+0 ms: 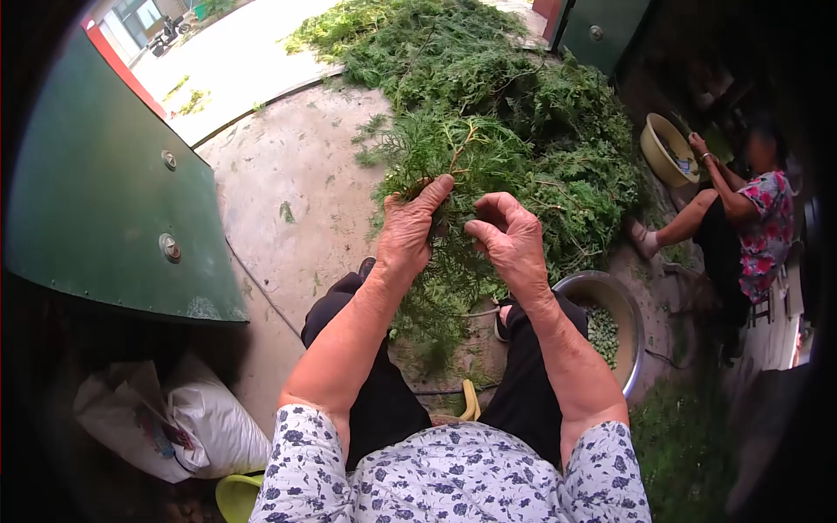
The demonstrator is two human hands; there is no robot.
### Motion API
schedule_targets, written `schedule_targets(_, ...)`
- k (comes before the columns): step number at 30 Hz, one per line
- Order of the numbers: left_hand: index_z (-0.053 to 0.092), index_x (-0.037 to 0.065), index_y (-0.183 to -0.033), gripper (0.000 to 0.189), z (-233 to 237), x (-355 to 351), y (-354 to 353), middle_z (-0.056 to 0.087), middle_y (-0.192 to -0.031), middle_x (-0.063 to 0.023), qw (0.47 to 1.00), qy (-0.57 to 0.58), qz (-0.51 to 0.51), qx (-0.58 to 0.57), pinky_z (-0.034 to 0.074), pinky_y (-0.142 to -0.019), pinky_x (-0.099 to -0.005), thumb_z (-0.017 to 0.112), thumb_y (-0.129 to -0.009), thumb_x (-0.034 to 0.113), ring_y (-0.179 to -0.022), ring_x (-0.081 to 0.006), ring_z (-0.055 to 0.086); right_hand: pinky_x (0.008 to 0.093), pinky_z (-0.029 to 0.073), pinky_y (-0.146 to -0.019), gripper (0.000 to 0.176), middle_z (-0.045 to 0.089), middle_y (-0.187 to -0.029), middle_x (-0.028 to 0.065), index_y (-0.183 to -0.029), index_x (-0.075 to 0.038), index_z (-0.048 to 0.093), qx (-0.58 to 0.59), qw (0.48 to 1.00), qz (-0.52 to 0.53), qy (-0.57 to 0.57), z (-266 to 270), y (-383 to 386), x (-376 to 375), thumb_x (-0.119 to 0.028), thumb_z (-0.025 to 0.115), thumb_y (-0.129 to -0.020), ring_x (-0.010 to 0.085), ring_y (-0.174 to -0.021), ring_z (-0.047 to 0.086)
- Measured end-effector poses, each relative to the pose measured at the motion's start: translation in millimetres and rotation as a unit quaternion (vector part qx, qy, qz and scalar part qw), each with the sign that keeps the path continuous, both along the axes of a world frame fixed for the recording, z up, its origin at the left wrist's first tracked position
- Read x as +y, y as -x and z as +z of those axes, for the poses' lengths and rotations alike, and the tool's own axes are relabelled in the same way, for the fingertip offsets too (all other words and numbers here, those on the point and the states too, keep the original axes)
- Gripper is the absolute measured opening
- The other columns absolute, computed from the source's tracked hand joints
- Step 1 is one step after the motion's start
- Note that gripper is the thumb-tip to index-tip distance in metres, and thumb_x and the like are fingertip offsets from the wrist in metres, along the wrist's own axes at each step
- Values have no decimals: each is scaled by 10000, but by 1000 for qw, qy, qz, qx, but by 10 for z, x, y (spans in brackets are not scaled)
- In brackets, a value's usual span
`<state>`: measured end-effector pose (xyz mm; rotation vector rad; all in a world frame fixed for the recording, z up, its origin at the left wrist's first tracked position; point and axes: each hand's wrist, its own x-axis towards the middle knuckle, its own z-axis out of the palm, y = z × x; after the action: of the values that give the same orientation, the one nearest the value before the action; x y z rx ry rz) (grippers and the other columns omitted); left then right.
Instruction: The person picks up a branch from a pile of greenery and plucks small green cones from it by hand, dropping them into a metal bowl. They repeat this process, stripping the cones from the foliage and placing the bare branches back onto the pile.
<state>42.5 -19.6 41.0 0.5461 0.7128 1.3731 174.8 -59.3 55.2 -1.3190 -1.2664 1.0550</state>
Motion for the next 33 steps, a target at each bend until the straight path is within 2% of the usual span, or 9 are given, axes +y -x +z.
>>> schedule_targets(9, 588, 11, -948, 232, -242, 346, 106, 627, -838, -42, 992, 4, -77, 97, 484, -659, -259, 649, -728, -30, -738, -124, 589, 189, 425, -516, 189, 556, -720, -13, -921, -22, 533, -1, 999, 37, -33, -344, -109, 541, 1, 630, -760, 39, -585, 500)
schedule_targets(11, 619, 5, -920, 182, -246, 391, 151, 632, -818, -23, 935, -95, -79, 331, 468, -653, -252, 637, -739, -17, -734, -93, 559, 187, 430, -528, 193, 558, -727, -11, -926, -20, 532, -28, 997, 41, -52, -404, -102, 603, 3, 628, -760, 38, -598, 502)
schedule_targets(14, 639, -5, -933, 186, -315, 421, 125, 643, -865, -27, 936, -96, -67, 333, 459, -709, -247, 655, -749, 18, -766, -97, 569, 189, 434, -546, 228, 565, -745, -8, -965, -10, 541, -69, 995, 47, -54, -409, -94, 668, 6, 632, -757, 40, -631, 507)
schedule_targets(16, 636, -4, -948, 199, -375, 452, 117, 643, -872, -29, 949, -79, -68, 299, 461, -712, -248, 653, -750, 16, -771, -98, 570, 234, 467, -644, 259, 584, -783, 27, -967, 4, 558, -24, 999, 19, -17, -423, -94, 704, -43, 667, -737, 85, -695, 546)
schedule_targets(21, 627, -2, -974, 234, -384, 457, 72, 642, -886, -41, 961, -74, -63, 257, 473, -723, -257, 651, -741, 0, -786, -109, 578, 228, 468, -615, 270, 600, -777, 31, -970, 23, 565, -12, 1000, 9, 10, -480, -85, 735, -99, 680, -759, 79, -682, 547)
schedule_targets(24, 617, 2, -991, 264, -322, 458, 95, 641, -896, -53, 968, -33, -110, 221, 484, -730, -266, 650, -730, -18, -793, -130, 590, 205, 462, -553, 170, 615, -745, 36, -908, 10, 605, 89, 995, -11, 43, -464, -96, 760, -73, 653, -769, 67, -612, 548)
schedule_targets(28, 603, -12, -982, 279, -301, 455, 38, 639, -883, -68, 977, 7, -108, 182, 497, -701, -273, 642, -708, -49, -764, -149, 603, 201, 452, -532, 141, 608, -748, 41, -915, 14, 598, 71, 995, 1, 64, -474, -183, 804, -58, 619, -796, 78, -594, 550)
schedule_targets(30, 602, -20, -963, 264, -260, 452, 18, 640, -870, -69, 985, 36, -100, 135, 502, -675, -273, 632, -704, -61, -741, -148, 604, 219, 443, -502, 126, 592, -737, 43, -926, 23, 584, 305, 943, 22, 134, -496, -221, 830, -47, 594, -822, 110, -564, 551)
schedule_targets(33, 587, -26, -972, 298, -239, 460, 3, 637, -865, -94, 986, 78, -81, 122, 522, -665, -296, 635, -685, -90, -749, -181, 617, 231, 445, -516, 125, 577, -750, 41, -937, 16, 567, 366, 916, 25, 162, -508, -269, 847, -65, 585, -844, 138, -581, 554)
